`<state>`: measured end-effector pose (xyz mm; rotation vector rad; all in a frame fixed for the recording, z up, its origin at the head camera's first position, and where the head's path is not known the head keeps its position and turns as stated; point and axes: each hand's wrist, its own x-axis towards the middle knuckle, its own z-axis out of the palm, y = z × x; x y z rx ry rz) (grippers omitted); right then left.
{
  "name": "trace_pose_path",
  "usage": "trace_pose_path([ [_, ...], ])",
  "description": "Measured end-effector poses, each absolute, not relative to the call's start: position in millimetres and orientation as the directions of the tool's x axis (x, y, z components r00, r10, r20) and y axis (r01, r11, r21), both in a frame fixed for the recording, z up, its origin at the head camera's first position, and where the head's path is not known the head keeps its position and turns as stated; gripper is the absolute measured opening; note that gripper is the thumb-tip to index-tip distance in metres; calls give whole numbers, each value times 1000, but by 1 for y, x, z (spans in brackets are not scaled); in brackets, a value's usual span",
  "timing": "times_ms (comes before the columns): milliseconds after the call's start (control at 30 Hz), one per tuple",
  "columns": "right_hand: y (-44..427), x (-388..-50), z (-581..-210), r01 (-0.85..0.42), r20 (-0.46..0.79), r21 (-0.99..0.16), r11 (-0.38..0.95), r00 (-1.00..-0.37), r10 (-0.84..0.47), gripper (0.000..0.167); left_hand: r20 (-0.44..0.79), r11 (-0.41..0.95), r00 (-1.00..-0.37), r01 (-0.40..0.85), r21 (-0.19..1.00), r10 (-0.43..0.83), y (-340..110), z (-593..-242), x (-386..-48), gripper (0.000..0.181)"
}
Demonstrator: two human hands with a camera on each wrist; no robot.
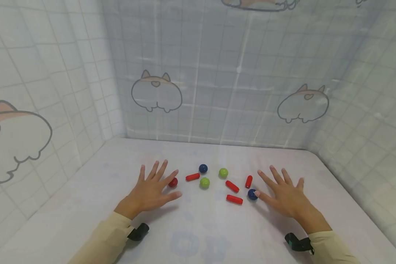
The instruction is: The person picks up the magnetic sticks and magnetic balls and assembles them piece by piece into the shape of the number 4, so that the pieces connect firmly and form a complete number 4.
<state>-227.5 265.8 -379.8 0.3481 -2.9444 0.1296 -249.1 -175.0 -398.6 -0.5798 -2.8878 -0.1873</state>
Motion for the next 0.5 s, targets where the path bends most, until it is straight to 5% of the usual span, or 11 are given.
trace_pose_path([
  [300, 261, -229, -388, -244, 172, -140, 960, -960, -219, 80, 263, 907, -888, 411, 91, 376, -167, -396, -245, 82],
  [500, 258, -230, -393, -273, 256, -181, 945, -941, -223, 70, 350, 903, -857, 425, 61, 379, -161, -399, -244, 63],
])
